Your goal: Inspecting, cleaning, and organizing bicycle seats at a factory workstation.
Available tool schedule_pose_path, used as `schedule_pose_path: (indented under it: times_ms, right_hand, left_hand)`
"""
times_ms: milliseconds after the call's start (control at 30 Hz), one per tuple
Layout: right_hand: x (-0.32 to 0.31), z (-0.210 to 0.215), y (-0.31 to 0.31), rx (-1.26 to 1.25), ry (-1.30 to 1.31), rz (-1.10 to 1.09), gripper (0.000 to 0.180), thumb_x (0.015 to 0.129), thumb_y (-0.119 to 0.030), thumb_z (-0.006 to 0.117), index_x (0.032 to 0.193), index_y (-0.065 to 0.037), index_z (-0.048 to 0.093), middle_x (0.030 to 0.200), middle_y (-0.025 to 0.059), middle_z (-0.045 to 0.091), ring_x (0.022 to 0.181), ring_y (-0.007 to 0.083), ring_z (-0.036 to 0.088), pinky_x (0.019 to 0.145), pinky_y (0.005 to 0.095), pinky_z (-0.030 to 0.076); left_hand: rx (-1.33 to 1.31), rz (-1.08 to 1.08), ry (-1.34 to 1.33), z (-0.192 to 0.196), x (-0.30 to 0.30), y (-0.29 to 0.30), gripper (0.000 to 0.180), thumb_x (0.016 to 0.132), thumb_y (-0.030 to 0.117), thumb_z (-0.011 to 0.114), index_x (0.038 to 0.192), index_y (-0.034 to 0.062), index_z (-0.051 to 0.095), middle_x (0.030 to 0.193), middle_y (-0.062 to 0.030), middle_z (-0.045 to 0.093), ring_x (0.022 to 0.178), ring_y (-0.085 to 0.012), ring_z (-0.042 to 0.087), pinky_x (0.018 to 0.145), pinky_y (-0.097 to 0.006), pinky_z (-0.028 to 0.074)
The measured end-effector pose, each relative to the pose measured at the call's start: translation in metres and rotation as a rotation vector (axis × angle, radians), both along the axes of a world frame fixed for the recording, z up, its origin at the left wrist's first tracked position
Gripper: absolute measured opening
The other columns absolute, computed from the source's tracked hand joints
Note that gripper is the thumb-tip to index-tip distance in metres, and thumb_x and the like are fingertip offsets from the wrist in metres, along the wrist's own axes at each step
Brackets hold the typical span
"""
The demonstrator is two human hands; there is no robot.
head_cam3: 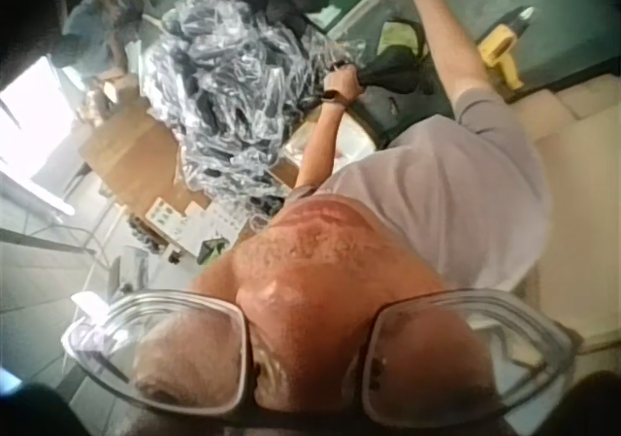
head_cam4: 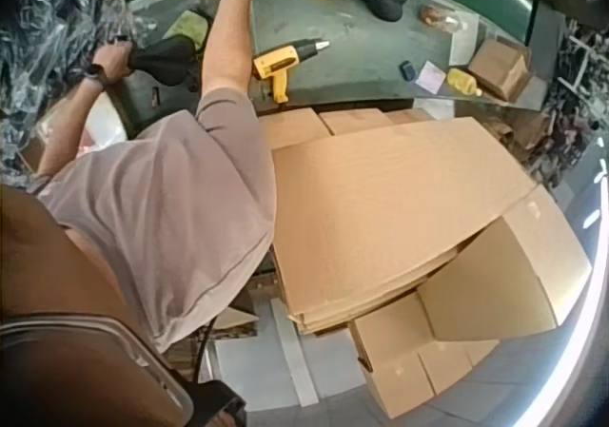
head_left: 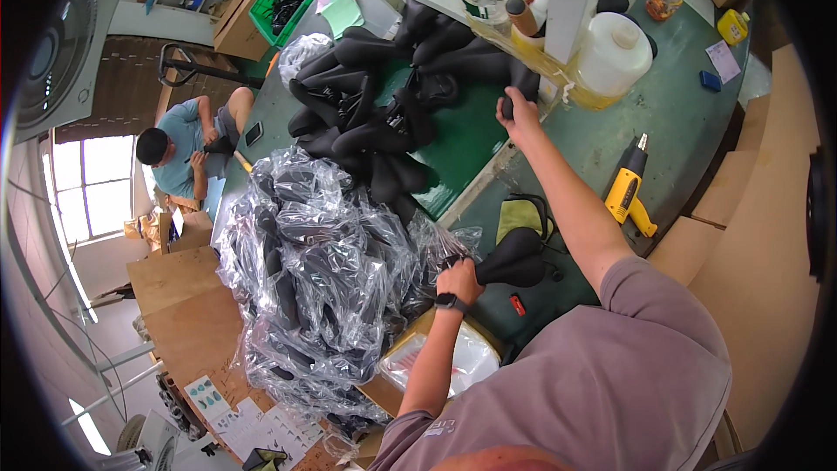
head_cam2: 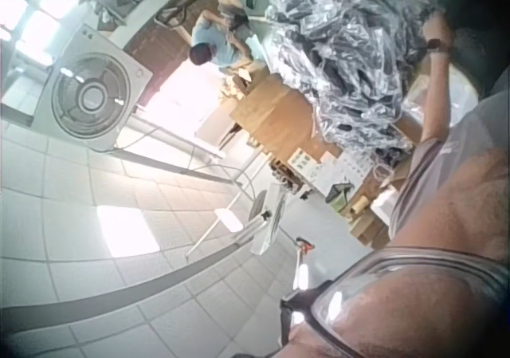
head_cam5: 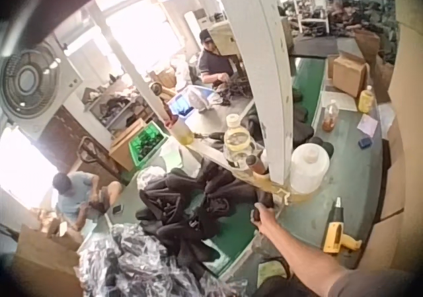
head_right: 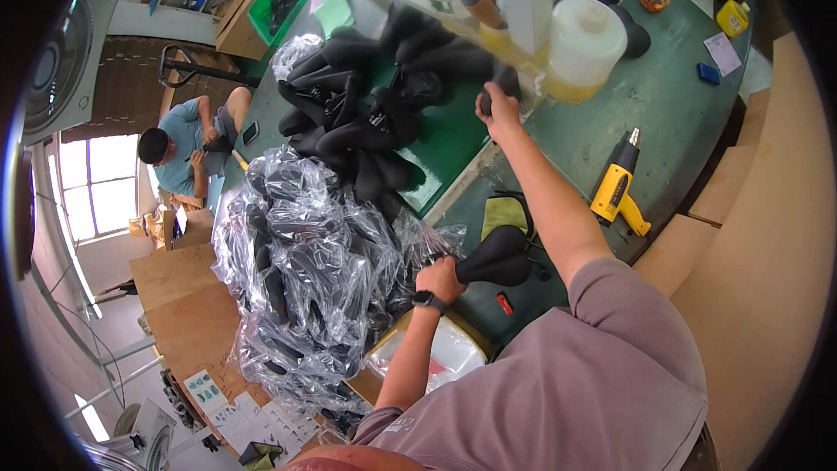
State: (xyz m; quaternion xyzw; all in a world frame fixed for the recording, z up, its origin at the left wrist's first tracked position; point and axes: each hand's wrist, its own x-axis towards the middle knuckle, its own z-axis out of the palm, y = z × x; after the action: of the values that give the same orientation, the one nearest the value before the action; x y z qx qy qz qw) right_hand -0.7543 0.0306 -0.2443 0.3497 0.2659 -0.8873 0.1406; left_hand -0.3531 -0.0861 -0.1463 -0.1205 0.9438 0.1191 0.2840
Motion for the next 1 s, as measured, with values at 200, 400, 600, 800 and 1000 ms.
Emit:
schedule_pose_path:
  times_ms: [200, 400, 600, 800, 1000]
  right_hand:
    - [0.117, 0.051, 0.084, 0.153, 0.254, 1.012, 0.029, 0.099, -0.027, 0.080, 0.104, -0.002, 0.065, 0.078, 0.0057, 0.068, 0.059, 0.0155, 0.064, 0.052, 0.0318, 0.052]
    - [0.211, 0.104, 0.122, 0.501, 0.370, 1.854, 0.048, 0.097, -0.039, 0.082, 0.115, 0.003, 0.068, 0.080, 0.0118, 0.074, 0.061, 0.0200, 0.071, 0.055, 0.0355, 0.057]
    - [0.140, 0.085, 0.104, 1.220, 0.949, 1.734, 0.067, 0.093, -0.039, 0.082, 0.144, 0.001, 0.065, 0.126, 0.0275, 0.075, 0.120, 0.0465, 0.071, 0.104, 0.0542, 0.058]
    - [-0.046, 0.045, -0.024, 1.758, 1.383, 0.937, 0.074, 0.089, -0.013, 0.081, 0.155, 0.002, 0.053, 0.146, 0.0237, 0.065, 0.140, 0.0428, 0.059, 0.117, 0.0509, 0.051]
    - [-0.107, 0.001, -0.107, 2.128, 1.401, 0.855, 0.065, 0.083, -0.011, 0.084, 0.144, -0.004, 0.061, 0.140, 0.0157, 0.064, 0.138, 0.0362, 0.058, 0.118, 0.0565, 0.046]
  left_hand:
    - [0.113, 0.373, -0.135, 0.049, 0.064, 0.057, 0.062, 0.083, 0.056, 0.089, 0.107, 0.0016, 0.071, 0.111, -0.0263, 0.080, 0.096, -0.0465, 0.078, 0.085, -0.055, 0.063]
    - [0.291, 0.543, -0.106, 0.040, 0.134, 0.063, 0.066, 0.098, 0.052, 0.079, 0.141, 0.0028, 0.067, 0.126, -0.0285, 0.076, 0.112, -0.0466, 0.075, 0.095, -0.056, 0.060]
    - [0.055, 0.507, 0.101, 0.084, 0.066, -0.009, 0.057, 0.098, 0.044, 0.080, 0.140, 0.0060, 0.071, 0.117, -0.0198, 0.081, 0.103, -0.0395, 0.079, 0.090, -0.052, 0.062]
    - [0.123, 0.351, 0.765, 0.069, -0.140, -0.066, 0.091, 0.092, 0.021, 0.087, 0.167, -0.0008, 0.041, 0.156, -0.0259, 0.060, 0.143, -0.0441, 0.059, 0.118, -0.048, 0.050]
    - [-0.194, 0.108, 1.054, 0.038, -0.315, -0.102, 0.090, 0.086, 0.021, 0.092, 0.163, 0.0050, 0.047, 0.155, -0.0236, 0.061, 0.142, -0.0430, 0.059, 0.117, -0.045, 0.051]
